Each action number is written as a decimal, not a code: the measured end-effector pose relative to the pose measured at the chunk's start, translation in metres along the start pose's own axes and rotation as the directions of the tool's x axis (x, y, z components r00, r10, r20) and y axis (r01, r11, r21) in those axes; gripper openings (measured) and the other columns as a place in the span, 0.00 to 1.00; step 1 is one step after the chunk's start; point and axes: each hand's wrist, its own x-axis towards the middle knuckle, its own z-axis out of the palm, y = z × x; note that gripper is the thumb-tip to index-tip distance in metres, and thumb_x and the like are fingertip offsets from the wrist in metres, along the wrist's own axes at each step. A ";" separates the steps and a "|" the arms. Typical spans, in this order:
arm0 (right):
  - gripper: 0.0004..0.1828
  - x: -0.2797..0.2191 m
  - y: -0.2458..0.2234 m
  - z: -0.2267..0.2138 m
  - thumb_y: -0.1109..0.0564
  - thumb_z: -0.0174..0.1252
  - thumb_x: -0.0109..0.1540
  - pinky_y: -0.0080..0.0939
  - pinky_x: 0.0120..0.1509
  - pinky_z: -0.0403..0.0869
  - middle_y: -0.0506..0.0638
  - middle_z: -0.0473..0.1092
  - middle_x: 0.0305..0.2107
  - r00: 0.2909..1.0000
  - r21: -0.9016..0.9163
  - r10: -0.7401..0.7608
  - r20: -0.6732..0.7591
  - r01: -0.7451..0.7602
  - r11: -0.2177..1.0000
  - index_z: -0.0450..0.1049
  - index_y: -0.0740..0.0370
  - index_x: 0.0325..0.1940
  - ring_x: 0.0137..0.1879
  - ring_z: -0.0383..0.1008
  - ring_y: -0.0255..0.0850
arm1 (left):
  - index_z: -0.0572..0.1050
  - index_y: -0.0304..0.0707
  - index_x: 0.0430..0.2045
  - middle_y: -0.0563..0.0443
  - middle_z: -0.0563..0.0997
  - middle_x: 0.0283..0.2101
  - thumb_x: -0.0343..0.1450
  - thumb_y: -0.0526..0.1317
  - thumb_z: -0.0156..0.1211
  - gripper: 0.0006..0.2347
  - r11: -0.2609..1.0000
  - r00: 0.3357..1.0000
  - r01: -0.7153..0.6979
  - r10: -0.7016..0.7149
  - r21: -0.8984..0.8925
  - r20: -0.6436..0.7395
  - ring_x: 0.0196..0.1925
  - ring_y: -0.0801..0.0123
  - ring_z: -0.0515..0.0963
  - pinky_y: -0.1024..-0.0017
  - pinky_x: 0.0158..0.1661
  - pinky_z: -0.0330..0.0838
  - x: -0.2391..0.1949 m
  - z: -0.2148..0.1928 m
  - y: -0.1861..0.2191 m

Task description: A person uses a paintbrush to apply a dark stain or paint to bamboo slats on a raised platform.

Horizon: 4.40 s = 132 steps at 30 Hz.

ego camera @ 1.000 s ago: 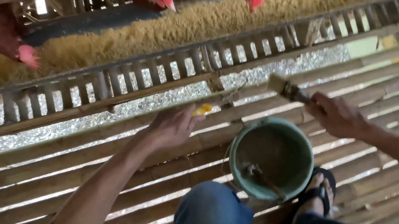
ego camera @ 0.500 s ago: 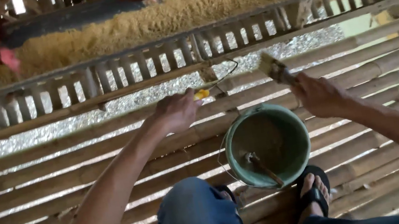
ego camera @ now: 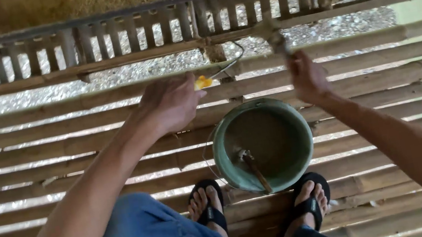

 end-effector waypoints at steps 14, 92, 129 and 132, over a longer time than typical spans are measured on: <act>0.16 0.026 0.057 0.099 0.48 0.58 0.65 0.54 0.47 0.68 0.48 0.65 0.42 0.927 -0.041 0.162 -0.339 -0.186 0.982 0.68 0.48 0.57 0.43 0.67 0.45 | 0.73 0.34 0.46 0.36 0.84 0.40 0.75 0.46 0.47 0.15 0.997 0.983 0.051 -0.040 0.058 -0.181 0.43 0.41 0.85 0.43 0.42 0.77 0.041 0.030 0.028; 0.20 -0.062 0.063 -0.055 0.42 0.44 0.77 0.40 0.30 0.65 0.46 0.63 0.20 0.911 0.244 0.398 0.109 -0.412 0.878 0.75 0.58 0.51 0.24 0.67 0.39 | 0.70 0.47 0.41 0.56 0.74 0.17 0.78 0.51 0.50 0.10 0.881 0.901 -0.084 0.266 0.465 -0.342 0.20 0.63 0.78 0.63 0.26 0.79 0.195 0.085 0.038; 0.17 -0.043 0.059 -0.059 0.45 0.44 0.77 0.34 0.27 0.62 0.43 0.59 0.18 0.939 0.399 0.320 0.128 -0.344 0.850 0.71 0.60 0.50 0.21 0.61 0.33 | 0.71 0.42 0.26 0.47 0.76 0.18 0.67 0.36 0.49 0.03 0.847 0.665 0.078 0.349 0.526 -0.661 0.15 0.55 0.80 0.58 0.11 0.70 0.156 0.109 0.042; 0.19 -0.039 0.056 -0.062 0.43 0.43 0.78 0.32 0.26 0.61 0.42 0.60 0.18 0.943 0.369 0.297 0.149 -0.332 0.868 0.71 0.59 0.51 0.21 0.61 0.32 | 0.71 0.38 0.27 0.44 0.76 0.19 0.69 0.35 0.47 0.04 0.839 0.688 0.012 0.388 0.545 -0.613 0.16 0.53 0.81 0.56 0.13 0.73 0.159 0.107 0.046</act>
